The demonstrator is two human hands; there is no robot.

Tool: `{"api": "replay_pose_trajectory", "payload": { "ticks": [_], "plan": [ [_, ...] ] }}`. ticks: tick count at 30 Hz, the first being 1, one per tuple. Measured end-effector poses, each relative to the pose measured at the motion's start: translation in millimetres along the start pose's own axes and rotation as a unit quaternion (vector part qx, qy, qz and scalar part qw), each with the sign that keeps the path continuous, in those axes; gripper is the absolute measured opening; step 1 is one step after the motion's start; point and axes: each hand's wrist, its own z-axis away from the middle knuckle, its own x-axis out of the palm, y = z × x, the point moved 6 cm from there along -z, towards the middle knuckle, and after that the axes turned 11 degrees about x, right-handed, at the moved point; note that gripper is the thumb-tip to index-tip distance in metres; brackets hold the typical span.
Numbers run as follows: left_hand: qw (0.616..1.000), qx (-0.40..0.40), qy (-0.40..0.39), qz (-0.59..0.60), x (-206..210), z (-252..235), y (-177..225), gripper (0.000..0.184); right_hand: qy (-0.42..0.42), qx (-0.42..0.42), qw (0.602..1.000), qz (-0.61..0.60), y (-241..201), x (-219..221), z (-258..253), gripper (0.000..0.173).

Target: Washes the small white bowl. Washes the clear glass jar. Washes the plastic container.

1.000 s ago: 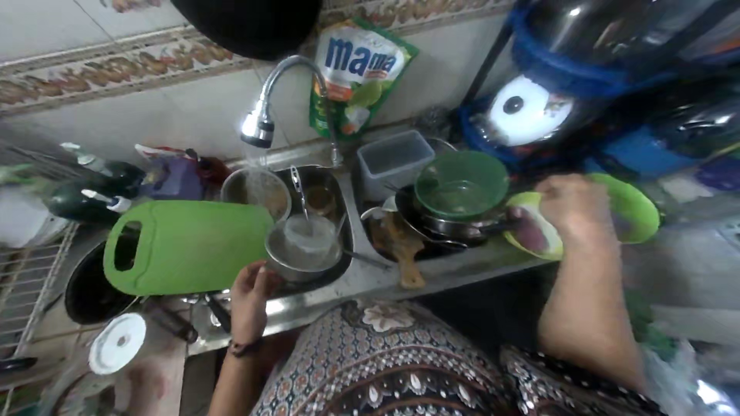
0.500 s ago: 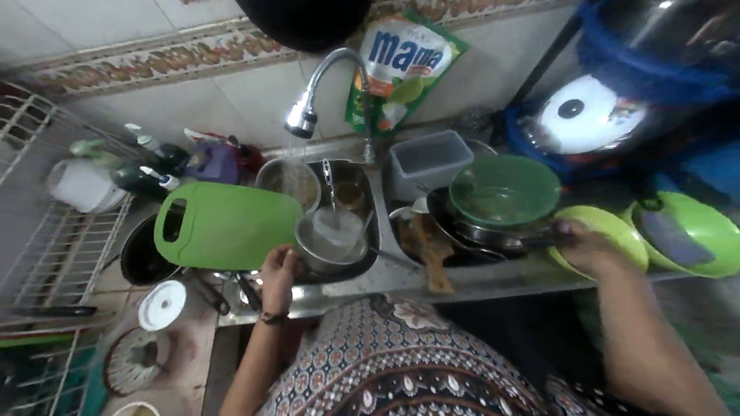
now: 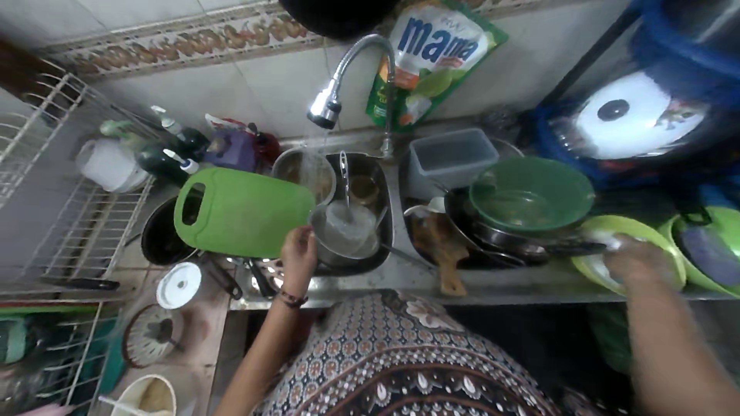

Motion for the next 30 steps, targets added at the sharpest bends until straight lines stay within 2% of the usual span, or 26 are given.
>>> {"api": "replay_pose_trajectory", "payload": {
  "ticks": [4,7,11,16,18,20,23,26,30],
  "plan": [
    [0.984,0.1,-0.082,-0.12,13.7,-21.1,20.8,0.034,-0.037,0.002,0.999,-0.001,0.5,4.9,1.8,0.055],
    [0.939,0.16,-0.206,-0.222,34.9,-40.2,33.3,0.038,-0.05,0.005,0.999,-0.005,2.1,5.0,0.2,0.058],
    [0.861,0.171,-0.354,-0.323,70.5,-59.3,25.7,0.041,-0.071,-0.004,0.997,0.009,1.9,7.6,-1.4,0.06],
    [0.788,0.164,-0.456,-0.379,103.1,-66.5,19.6,0.038,-0.101,-0.014,0.995,0.022,-5.5,2.2,8.2,0.069],
    [0.77,0.164,-0.481,-0.386,111.6,-66.0,17.6,0.034,-0.105,-0.032,0.994,0.011,-4.5,0.1,10.7,0.077],
    [0.766,0.143,-0.502,-0.374,113.2,-64.7,19.7,0.031,-0.087,-0.048,0.995,-0.01,1.4,-3.0,10.2,0.081],
    [0.769,0.141,-0.509,-0.36,108.4,-63.8,21.9,0.026,-0.021,-0.03,0.998,-0.047,8.2,-24.2,29.2,0.066],
    [0.795,0.139,-0.496,-0.319,99.7,-64.8,24.5,0.026,0.068,0.002,0.99,-0.124,9.0,-53.6,57.9,0.05],
    [0.812,0.14,-0.479,-0.302,95.7,-63.1,21.6,0.024,0.155,-0.019,0.972,-0.176,2.5,-76.6,80.6,0.041]
  ]
}}
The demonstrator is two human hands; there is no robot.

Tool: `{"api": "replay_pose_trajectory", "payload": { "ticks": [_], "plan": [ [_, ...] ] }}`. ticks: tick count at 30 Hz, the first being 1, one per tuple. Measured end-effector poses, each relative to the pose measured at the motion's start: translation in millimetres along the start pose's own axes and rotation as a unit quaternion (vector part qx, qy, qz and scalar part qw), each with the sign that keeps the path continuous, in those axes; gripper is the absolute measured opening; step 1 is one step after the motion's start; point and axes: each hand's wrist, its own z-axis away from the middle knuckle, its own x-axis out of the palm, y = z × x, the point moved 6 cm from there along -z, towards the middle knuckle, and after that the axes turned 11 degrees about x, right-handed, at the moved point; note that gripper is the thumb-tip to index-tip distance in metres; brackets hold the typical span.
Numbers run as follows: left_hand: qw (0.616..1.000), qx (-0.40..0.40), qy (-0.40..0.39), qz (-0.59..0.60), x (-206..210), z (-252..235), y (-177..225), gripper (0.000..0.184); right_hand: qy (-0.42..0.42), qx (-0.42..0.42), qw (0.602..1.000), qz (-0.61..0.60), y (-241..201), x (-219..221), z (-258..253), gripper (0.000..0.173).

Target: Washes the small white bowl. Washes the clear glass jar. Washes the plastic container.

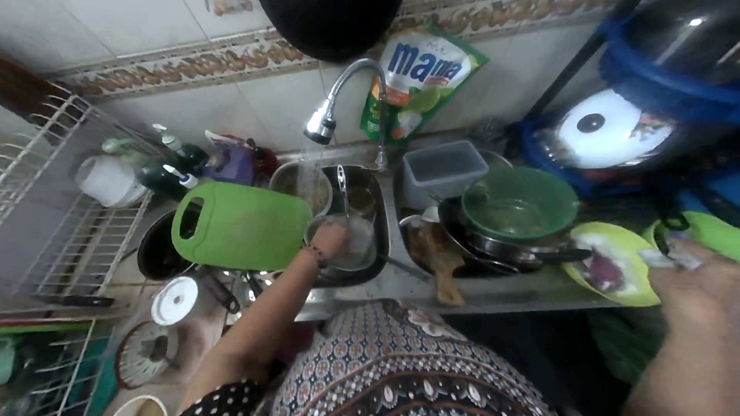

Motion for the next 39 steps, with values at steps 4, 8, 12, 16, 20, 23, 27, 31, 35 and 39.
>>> {"api": "replay_pose_trajectory", "payload": {
  "ticks": [4,8,12,16,20,23,27,31,35,39],
  "plan": [
    [1.0,0.004,0.003,-0.005,4.2,7.8,7.5,0.023,0.074,-0.11,0.988,-0.083,-50.9,-17.0,40.2,0.038],
    [0.999,0.024,0.017,-0.031,7.0,9.8,12.5,0.025,0.041,-0.266,0.955,-0.127,-133.8,2.9,91.9,0.031],
    [0.997,0.051,0.041,-0.034,4.7,16.6,21.8,0.025,-0.164,-0.32,0.921,-0.151,-212.5,68.3,125.6,0.025],
    [0.99,0.096,0.096,-0.046,0.3,24.9,32.4,0.023,-0.419,-0.207,0.87,-0.156,-270.7,149.4,133.0,0.049],
    [0.979,0.133,0.144,-0.061,-3.9,34.6,43.4,0.02,-0.525,-0.133,0.809,-0.227,-318.7,203.6,134.7,0.067],
    [0.963,0.167,0.2,-0.068,-1.0,39.3,42.7,0.018,-0.517,-0.124,0.793,-0.298,-339.0,216.7,135.2,0.048],
    [0.956,0.173,0.23,-0.06,2.2,40.6,37.5,0.017,-0.48,-0.257,0.814,-0.202,-347.4,189.4,153.2,0.019],
    [0.958,0.159,0.237,-0.031,3.1,36.9,34.3,0.019,-0.383,-0.5,0.724,-0.281,-331.5,151.7,179.4,0.008],
    [0.965,0.136,0.223,-0.017,-0.4,33.2,32.4,0.02,-0.296,-0.65,0.626,-0.312,-310.7,148.4,191.1,0.011],
    [0.965,0.13,0.228,0.009,-3.6,30.6,31.1,0.022,-0.285,-0.608,0.675,-0.305,-296.9,152.4,190.9,0.009]
  ]
}}
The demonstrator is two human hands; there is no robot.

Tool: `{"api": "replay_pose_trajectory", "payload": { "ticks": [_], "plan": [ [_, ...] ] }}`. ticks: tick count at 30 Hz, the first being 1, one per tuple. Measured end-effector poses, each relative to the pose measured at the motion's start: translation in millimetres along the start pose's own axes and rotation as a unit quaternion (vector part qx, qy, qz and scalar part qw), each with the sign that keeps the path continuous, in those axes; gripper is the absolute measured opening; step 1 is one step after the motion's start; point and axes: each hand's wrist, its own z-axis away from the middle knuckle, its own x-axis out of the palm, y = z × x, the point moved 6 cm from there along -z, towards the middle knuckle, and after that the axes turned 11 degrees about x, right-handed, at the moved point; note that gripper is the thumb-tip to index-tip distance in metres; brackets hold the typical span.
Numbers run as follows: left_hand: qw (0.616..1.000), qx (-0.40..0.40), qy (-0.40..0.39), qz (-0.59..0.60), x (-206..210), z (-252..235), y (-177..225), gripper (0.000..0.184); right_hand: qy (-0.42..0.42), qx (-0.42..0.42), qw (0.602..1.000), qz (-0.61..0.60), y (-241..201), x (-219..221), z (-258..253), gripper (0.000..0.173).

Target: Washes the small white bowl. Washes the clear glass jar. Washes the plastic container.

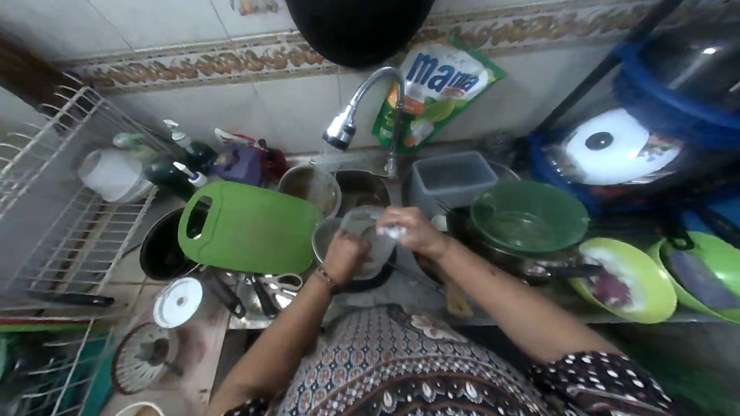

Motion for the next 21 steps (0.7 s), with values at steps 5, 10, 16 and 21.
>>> {"api": "replay_pose_trajectory", "payload": {
  "ticks": [5,10,16,21],
  "plan": [
    [0.999,0.009,0.044,0.027,1.3,-0.7,1.0,0.022,0.051,-0.03,0.998,-0.033,-10.6,-18.3,6.8,0.013],
    [0.994,-0.035,0.041,0.092,2.5,0.9,-5.3,0.025,0.186,-0.069,0.978,-0.059,-40.5,-56.3,14.0,0.014],
    [0.94,-0.163,0.125,0.274,1.0,12.6,-25.3,0.02,0.368,-0.016,0.929,0.042,-44.2,-93.4,38.4,0.016],
    [0.864,-0.22,0.218,0.398,4.7,22.9,-38.2,0.012,0.393,0.076,0.915,0.055,-22.7,-94.1,56.9,0.016]
  ]
}}
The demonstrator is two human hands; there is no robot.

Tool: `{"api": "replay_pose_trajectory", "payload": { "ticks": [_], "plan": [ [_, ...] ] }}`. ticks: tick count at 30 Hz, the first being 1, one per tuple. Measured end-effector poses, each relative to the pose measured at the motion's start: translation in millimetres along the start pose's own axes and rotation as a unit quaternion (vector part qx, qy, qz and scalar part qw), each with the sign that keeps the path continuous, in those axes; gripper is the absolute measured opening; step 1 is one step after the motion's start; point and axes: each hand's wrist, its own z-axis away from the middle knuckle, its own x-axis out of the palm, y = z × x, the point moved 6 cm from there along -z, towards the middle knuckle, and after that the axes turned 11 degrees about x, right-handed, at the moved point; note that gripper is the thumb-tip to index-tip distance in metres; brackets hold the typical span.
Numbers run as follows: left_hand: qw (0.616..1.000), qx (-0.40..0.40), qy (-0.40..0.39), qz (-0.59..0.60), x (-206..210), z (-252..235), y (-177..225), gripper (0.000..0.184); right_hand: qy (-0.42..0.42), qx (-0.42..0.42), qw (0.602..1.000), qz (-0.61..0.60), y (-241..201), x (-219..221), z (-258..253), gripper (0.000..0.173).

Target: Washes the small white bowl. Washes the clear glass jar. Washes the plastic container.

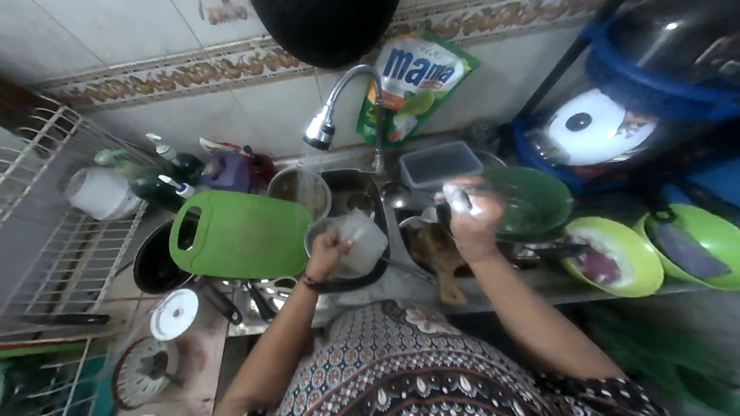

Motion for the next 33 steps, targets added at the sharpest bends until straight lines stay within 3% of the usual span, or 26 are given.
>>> {"api": "replay_pose_trajectory", "payload": {
  "ticks": [5,9,15,22,25,27,30,33],
  "plan": [
    [0.993,-0.039,0.074,0.089,-6.1,3.6,-4.1,0.011,-0.005,0.062,0.998,0.033,12.2,3.4,11.1,0.016],
    [0.982,-0.034,0.109,0.15,-12.1,2.5,-8.0,0.01,-0.048,0.204,0.976,0.052,31.9,12.2,17.7,0.02],
    [0.965,-0.044,0.164,0.198,-23.3,1.2,-5.2,0.014,-0.138,0.462,0.876,-0.021,62.9,37.2,32.1,0.018],
    [0.943,-0.023,0.223,0.246,-49.9,-3.4,8.6,0.013,-0.238,0.611,0.752,-0.075,91.3,77.5,67.7,0.026],
    [0.953,0.012,0.229,0.198,-68.9,-4.1,22.8,0.004,-0.256,0.647,0.714,-0.078,98.4,83.1,78.0,0.032],
    [0.964,0.03,0.225,0.14,-79.9,-4.1,35.7,0.011,-0.244,0.658,0.706,-0.09,101.3,80.1,77.7,0.034],
    [0.98,0.081,0.183,0.0,-88.5,-3.3,53.7,0.019,-0.218,0.653,0.719,-0.091,104.7,69.3,69.9,0.04],
    [0.966,0.154,0.113,-0.175,-84.5,-1.6,69.5,0.023,-0.221,0.619,0.753,0.023,103.6,56.6,55.1,0.056]
  ]
}}
